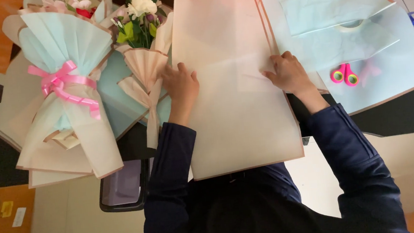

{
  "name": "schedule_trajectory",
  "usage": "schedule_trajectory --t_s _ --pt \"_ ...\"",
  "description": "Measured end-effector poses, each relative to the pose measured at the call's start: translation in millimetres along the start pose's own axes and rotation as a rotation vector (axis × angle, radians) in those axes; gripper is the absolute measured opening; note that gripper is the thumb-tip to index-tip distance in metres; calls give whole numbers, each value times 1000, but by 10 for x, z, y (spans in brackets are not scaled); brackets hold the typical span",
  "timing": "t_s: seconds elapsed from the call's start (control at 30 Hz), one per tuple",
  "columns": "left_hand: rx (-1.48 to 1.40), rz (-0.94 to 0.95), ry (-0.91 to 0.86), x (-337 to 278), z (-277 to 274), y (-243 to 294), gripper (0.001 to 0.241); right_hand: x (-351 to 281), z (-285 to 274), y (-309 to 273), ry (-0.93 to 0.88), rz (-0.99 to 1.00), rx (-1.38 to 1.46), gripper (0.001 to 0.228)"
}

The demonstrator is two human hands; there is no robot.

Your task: The person wraps a small bouquet of flowers in light blue and peach tissue paper, folds the paper around the stems, and ties a pink ribbon around the base. They then prepare additional wrapping paper and ribbon for another bouquet.

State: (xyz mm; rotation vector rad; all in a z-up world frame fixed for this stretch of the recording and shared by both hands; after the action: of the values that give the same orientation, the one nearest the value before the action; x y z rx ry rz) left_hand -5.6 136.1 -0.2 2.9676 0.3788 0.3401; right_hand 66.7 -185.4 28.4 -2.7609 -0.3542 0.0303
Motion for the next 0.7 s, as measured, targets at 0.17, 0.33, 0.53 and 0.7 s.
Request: schedule_trajectory --t_s 0.17,0.33,0.53,0.7 --pt "-250 128 148 -85 17 -119 22 -15 92 -157 5 -55 -76 54" --pt "-262 352 278 -307 -988 359 29 -83 -65 -328 -37 -64 -21 60" --pt "-256 882 737 -617 -2100 718 31 -62 -219 -407 -145 -120 764 88" --pt "-785 985 795 -575 -2786 555 34 -6 -706 -543 -145 -56 1384 84"
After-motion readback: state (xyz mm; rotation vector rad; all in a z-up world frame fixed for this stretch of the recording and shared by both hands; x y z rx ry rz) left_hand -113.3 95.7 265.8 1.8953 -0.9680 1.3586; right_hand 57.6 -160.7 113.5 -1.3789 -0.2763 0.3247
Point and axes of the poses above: each hand's wrist, its own x-axis towards the middle knuckle, its own z-axis out of the palm, y = z × x, the point moved 1 cm from there along x, towards the middle knuckle, and after that the axes turned 12 degrees about z, right-handed, at the moved point
